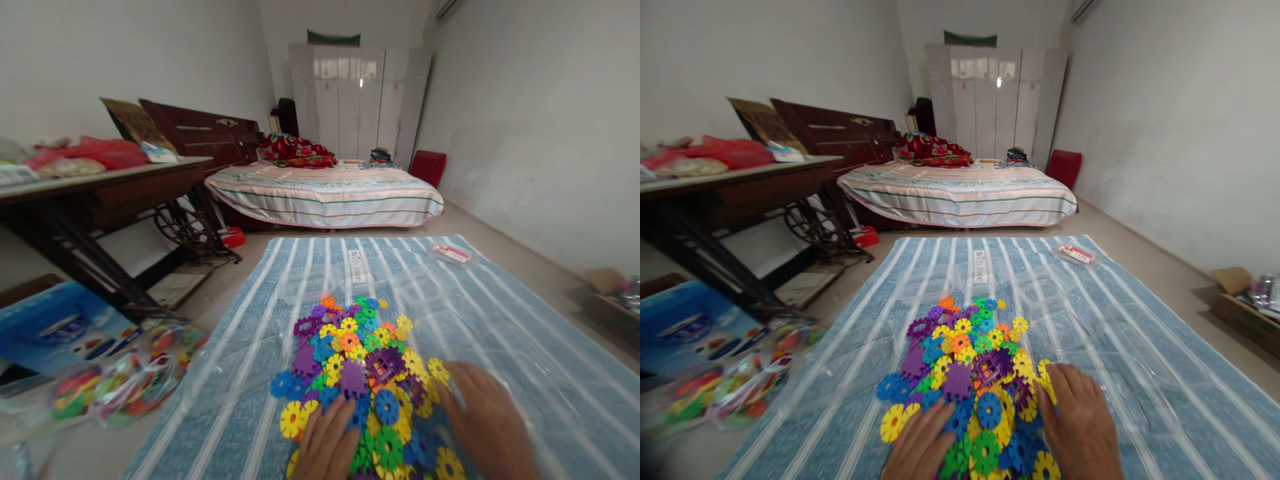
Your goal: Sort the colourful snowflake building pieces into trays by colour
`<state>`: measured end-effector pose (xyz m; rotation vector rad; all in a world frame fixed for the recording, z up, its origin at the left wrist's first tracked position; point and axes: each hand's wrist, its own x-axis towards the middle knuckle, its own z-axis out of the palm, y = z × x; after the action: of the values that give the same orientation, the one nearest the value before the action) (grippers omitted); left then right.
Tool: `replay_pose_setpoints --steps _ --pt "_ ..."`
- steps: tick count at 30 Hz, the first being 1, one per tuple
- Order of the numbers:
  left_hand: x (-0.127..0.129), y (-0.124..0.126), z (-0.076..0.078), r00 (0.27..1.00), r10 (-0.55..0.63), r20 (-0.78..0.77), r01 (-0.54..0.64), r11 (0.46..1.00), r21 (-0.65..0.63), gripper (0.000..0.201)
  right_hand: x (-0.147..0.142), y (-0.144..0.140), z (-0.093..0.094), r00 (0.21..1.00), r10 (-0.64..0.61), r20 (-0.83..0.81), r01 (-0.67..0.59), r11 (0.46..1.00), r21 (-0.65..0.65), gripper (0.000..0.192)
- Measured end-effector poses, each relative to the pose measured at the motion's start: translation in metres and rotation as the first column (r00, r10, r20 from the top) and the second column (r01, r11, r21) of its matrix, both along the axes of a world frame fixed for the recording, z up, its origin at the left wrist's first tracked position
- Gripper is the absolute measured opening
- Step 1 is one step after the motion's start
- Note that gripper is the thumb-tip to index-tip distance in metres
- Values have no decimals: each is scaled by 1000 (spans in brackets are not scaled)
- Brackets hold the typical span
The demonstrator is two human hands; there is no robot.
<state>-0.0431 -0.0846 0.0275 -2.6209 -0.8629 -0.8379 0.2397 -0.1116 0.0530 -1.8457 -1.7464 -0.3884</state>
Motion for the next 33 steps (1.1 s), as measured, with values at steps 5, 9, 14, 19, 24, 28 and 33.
replay_pose_setpoints --steps 5,9,14,19,24,28,33 --pt "-13 24 3 915 390 102 -383 920 -83 49 -27 23 6 980 146 -134 -163 978 -129 25" --pt "-11 31 -10 873 480 84 -459 867 -193 51 -44 36 -2 975 117 -187 -155 967 -204 28" --pt "-1 21 -16 890 446 95 -415 878 -237 48 -61 30 -15 976 85 -203 -130 966 -222 32" --pt "5 14 -7 923 355 145 -305 909 -285 47 -72 7 -25 979 84 -186 -107 987 -119 32" --pt "6 21 5 904 358 233 -260 894 -364 41 -68 -9 -29 968 146 -202 -171 979 -113 34" --pt "3 37 15 890 397 224 -294 875 -384 36 -55 -6 -24 967 124 -221 -150 983 -108 35" --pt "-6 49 6 875 447 185 -356 854 -380 38 -38 16 -11 998 -51 -38 39 967 -251 40"
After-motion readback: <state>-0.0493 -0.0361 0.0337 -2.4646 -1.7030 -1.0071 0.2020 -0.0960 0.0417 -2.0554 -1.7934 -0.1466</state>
